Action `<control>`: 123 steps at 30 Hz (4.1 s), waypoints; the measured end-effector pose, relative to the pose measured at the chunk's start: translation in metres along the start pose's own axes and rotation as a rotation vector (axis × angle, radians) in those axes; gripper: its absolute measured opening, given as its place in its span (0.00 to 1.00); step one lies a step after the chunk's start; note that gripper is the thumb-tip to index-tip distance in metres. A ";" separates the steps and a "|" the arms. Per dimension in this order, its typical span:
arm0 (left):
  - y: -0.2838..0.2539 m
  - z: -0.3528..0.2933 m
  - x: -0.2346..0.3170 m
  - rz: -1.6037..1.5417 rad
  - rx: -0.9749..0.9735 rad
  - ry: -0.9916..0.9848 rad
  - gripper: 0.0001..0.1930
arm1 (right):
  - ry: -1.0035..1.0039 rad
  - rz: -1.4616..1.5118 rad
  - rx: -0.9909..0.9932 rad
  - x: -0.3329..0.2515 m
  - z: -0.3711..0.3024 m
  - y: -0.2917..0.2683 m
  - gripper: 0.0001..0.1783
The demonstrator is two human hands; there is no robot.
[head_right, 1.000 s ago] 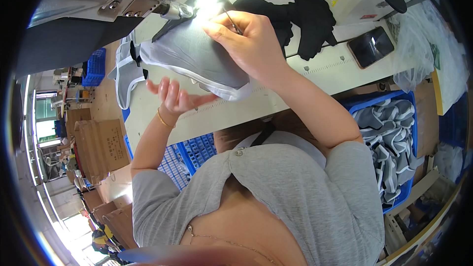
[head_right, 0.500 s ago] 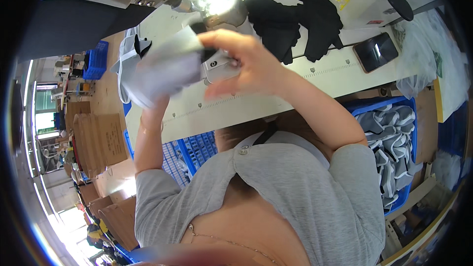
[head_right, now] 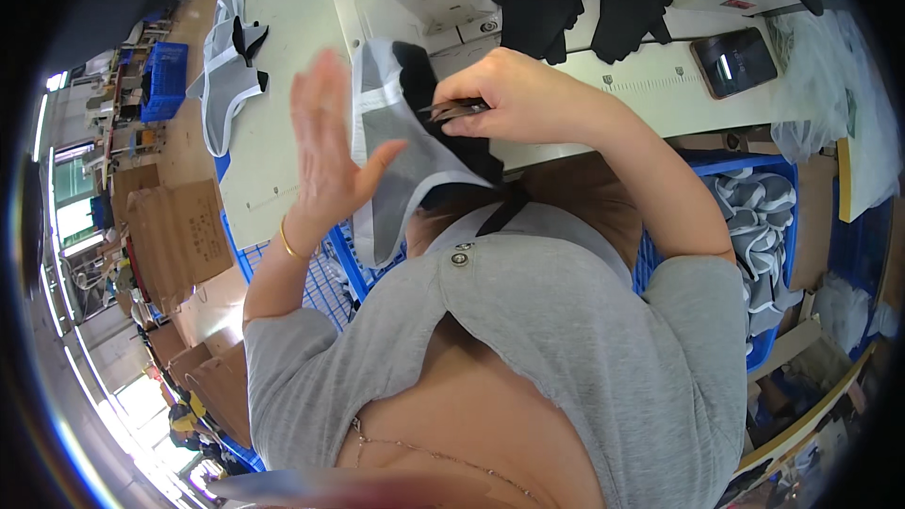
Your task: Stitching and trimming black fabric shoe components using an industrial sewing machine.
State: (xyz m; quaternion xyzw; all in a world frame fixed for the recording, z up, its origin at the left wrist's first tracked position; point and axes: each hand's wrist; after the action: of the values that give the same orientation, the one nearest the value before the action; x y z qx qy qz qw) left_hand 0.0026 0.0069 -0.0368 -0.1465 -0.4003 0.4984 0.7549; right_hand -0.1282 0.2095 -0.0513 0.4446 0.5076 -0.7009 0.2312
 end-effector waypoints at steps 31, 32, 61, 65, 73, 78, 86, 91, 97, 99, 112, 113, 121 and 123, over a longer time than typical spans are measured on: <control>0.010 0.051 -0.031 -0.709 -1.043 -0.308 0.04 | -0.298 -0.071 0.340 -0.010 -0.017 0.020 0.16; 0.008 0.053 -0.028 -0.710 -1.042 -0.308 0.04 | -0.333 -0.109 0.350 -0.012 -0.017 0.018 0.14; 0.007 0.070 0.011 -0.329 -0.903 0.191 0.07 | -0.131 -0.173 0.126 -0.018 -0.018 0.001 0.13; 0.009 0.068 0.003 -0.367 -0.938 0.221 0.08 | 0.003 -0.119 0.106 -0.029 -0.020 -0.004 0.10; 0.009 0.060 -0.003 -0.345 -0.860 0.256 0.08 | -0.089 -0.123 0.128 -0.025 -0.022 -0.003 0.04; 0.006 0.060 -0.015 -0.582 -0.942 -0.284 0.06 | -0.093 -0.178 0.168 -0.027 -0.023 -0.004 0.07; -0.018 0.088 -0.015 -0.656 -0.869 -0.213 0.05 | -0.151 -0.131 0.479 -0.039 -0.019 0.013 0.10; -0.022 0.138 -0.017 -0.470 -0.856 0.076 0.03 | 0.086 0.156 0.696 -0.052 0.002 0.021 0.07; -0.005 0.190 -0.037 -0.471 -0.955 -0.135 0.14 | 0.073 0.513 0.815 -0.048 0.029 0.017 0.10; 0.002 0.202 -0.033 -0.414 -0.976 -0.251 0.17 | 0.122 0.652 0.848 -0.046 0.031 0.010 0.10; 0.003 0.210 -0.062 -0.173 -0.948 -0.025 0.16 | 0.137 0.901 0.888 -0.046 0.039 0.000 0.09; -0.001 0.212 -0.065 -0.134 -0.933 0.001 0.16 | 0.135 0.901 0.892 -0.047 0.039 0.000 0.09; -0.011 0.192 -0.050 0.162 -0.799 0.199 0.15 | 0.139 0.938 0.872 -0.046 0.035 -0.001 0.07; -0.008 0.196 -0.052 0.234 -0.758 0.249 0.15 | 0.139 0.937 0.879 -0.047 0.033 -0.001 0.07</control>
State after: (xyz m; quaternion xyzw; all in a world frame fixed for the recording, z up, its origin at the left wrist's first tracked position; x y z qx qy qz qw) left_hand -0.1487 -0.0769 0.0696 -0.5175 -0.4418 0.3768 0.6285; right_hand -0.1185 0.1736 -0.0080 0.7167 -0.0609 -0.6378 0.2753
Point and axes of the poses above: each hand's wrist, its own z-axis towards the middle knuckle, its own y-axis out of the palm, x = y × z, and after that the axes turned 5 degrees about x, right-handed
